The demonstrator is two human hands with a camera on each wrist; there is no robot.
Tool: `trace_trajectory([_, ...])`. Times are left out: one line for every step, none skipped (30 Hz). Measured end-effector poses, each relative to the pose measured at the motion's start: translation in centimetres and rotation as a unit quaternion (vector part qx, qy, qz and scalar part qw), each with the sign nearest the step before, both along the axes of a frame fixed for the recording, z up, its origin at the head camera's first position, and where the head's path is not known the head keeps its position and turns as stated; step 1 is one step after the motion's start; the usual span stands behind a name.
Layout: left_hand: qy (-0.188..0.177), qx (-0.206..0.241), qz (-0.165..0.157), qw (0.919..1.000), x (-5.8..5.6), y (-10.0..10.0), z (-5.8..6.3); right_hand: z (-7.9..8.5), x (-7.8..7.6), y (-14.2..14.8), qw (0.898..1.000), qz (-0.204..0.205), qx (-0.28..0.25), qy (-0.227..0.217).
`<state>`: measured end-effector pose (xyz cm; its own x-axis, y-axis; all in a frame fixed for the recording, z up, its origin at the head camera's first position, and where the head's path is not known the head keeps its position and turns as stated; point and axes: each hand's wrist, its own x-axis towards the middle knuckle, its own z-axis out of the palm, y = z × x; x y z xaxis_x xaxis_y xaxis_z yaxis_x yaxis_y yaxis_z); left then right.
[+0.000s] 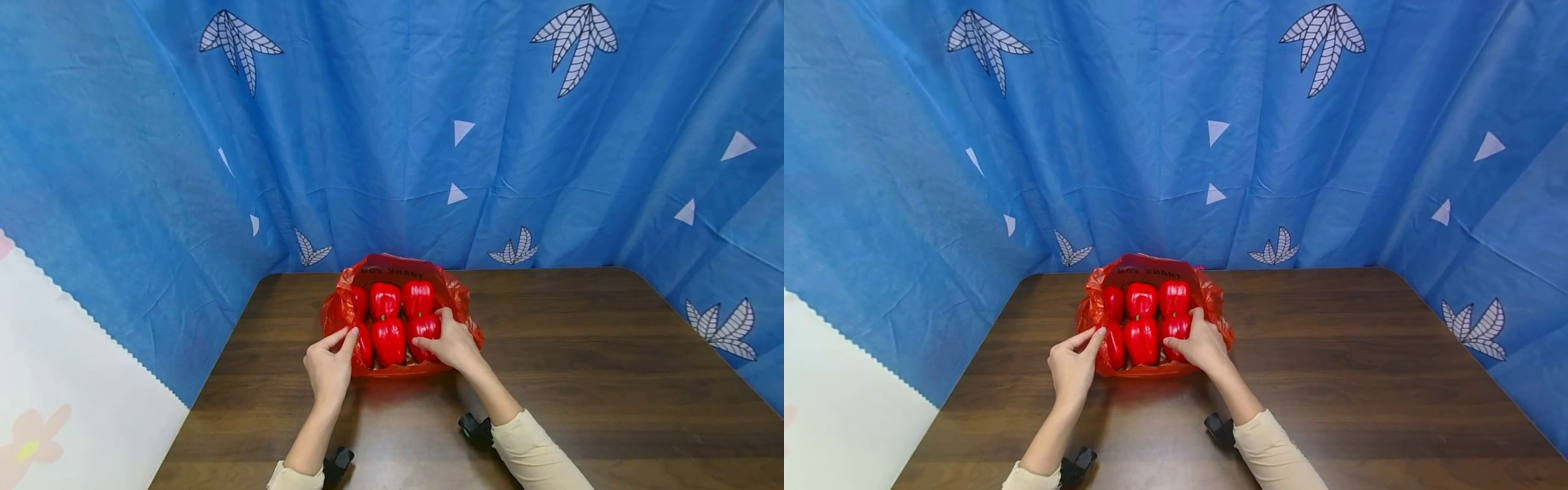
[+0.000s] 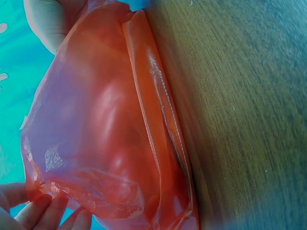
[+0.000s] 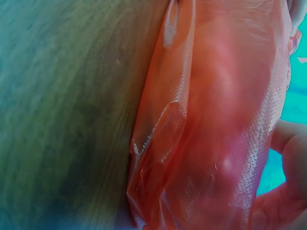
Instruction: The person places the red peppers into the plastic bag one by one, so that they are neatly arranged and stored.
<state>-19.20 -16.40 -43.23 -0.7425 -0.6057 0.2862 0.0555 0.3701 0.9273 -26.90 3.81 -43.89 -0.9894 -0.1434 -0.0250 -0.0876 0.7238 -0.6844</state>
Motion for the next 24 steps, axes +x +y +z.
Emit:
trace_trajectory([0.0,0.0,0.0,1.0,0.0,0.0,0.0,0.0,0.0,0.0,1.0,0.0,0.003,-0.001])
trace_trajectory([0.0,0.002,-0.001,1.0,0.0,0.1,0.0,0.0,0.0,0.0,1.0,0.0,0.006,-0.001])
trace_trajectory([0.0,0.003,0.0,1.0,0.0,0.1,0.0,0.0,0.1,0.0,1.0,0.001,0.007,-0.001])
trace_trajectory([0.001,0.002,0.0,1.0,-0.1,0.1,0.0,0.0,0.1,0.0,1.0,0.003,0.009,-0.001])
trace_trajectory([0.001,0.0,0.0,1.0,-0.1,0.1,0.0,0.1,0.1,0.0,1.0,0.004,0.01,0.0])
trace_trajectory([0.001,-0.003,0.001,1.0,-0.1,0.1,0.0,0.1,0.2,-0.1,1.0,0.005,0.01,0.003])
trace_trajectory([0.001,-0.005,0.001,1.0,-0.1,0.2,0.0,0.1,0.2,-0.1,1.0,0.006,0.012,0.007])
trace_trajectory([0.001,-0.008,0.001,1.0,0.0,0.2,0.0,0.2,0.3,0.0,1.0,0.008,0.013,0.011])
trace_trajectory([0.002,-0.01,0.001,0.9999,0.0,0.2,0.0,0.2,0.4,0.0,1.0,0.01,0.014,0.015])
trace_trajectory([0.002,-0.012,0.001,0.9999,0.0,0.3,0.0,0.3,0.5,0.0,1.0,0.011,0.016,0.019])
trace_trajectory([0.002,-0.013,0.0,0.9999,0.0,0.3,0.0,0.4,0.6,0.1,1.0,0.012,0.017,0.023])
trace_trajectory([0.002,-0.014,-0.001,0.9999,0.0,0.4,0.0,0.5,0.8,0.2,0.999,0.013,0.018,0.028])
trace_trajectory([0.001,-0.014,-0.002,0.9999,0.0,0.4,-0.1,0.6,1.0,0.2,0.999,0.015,0.018,0.033])
trace_trajectory([0.002,-0.015,-0.003,0.9999,0.0,0.4,-0.1,0.8,1.2,0.3,0.999,0.017,0.016,0.037])
trace_trajectory([0.003,-0.018,-0.003,0.9998,0.1,0.4,-0.1,0.9,1.4,0.4,0.999,0.019,0.011,0.041])
trace_trajectory([0.003,-0.023,-0.002,0.9997,0.1,0.3,-0.1,1.1,1.7,0.4,0.999,0.023,0.008,0.047])
trace_trajectory([0.004,-0.03,-0.001,0.9995,0.2,0.3,-0.1,1.3,1.9,0.5,0.998,0.028,0.005,0.056])
trace_trajectory([0.004,-0.038,-0.001,0.9993,0.2,0.2,0.0,1.5,2.2,0.6,0.997,0.033,0.0,0.064])
trace_trajectory([0.004,-0.049,0.0,0.9988,0.3,0.1,0.0,1.8,2.5,0.7,0.997,0.038,-0.004,0.073])
trace_trajectory([0.002,-0.058,-0.001,0.9983,0.4,0.0,0.0,2.0,2.8,0.8,0.996,0.044,-0.009,0.083])
trace_trajectory([0.0,-0.069,-0.003,0.9976,0.5,-0.2,0.1,2.3,3.2,1.0,0.994,0.049,-0.017,0.091])
trace_trajectory([-0.006,-0.077,-0.006,0.997,0.6,-0.4,0.1,2.6,3.6,1.3,0.993,0.056,-0.023,0.1])
trace_trajectory([-0.011,-0.084,-0.01,0.9964,0.8,-0.6,0.2,2.9,3.9,1.6,0.992,0.061,-0.034,0.107])
trace_trajectory([-0.018,-0.091,-0.015,0.9956,1.0,-0.8,0.4,3.2,4.3,1.9,0.99,0.066,-0.046,0.114])
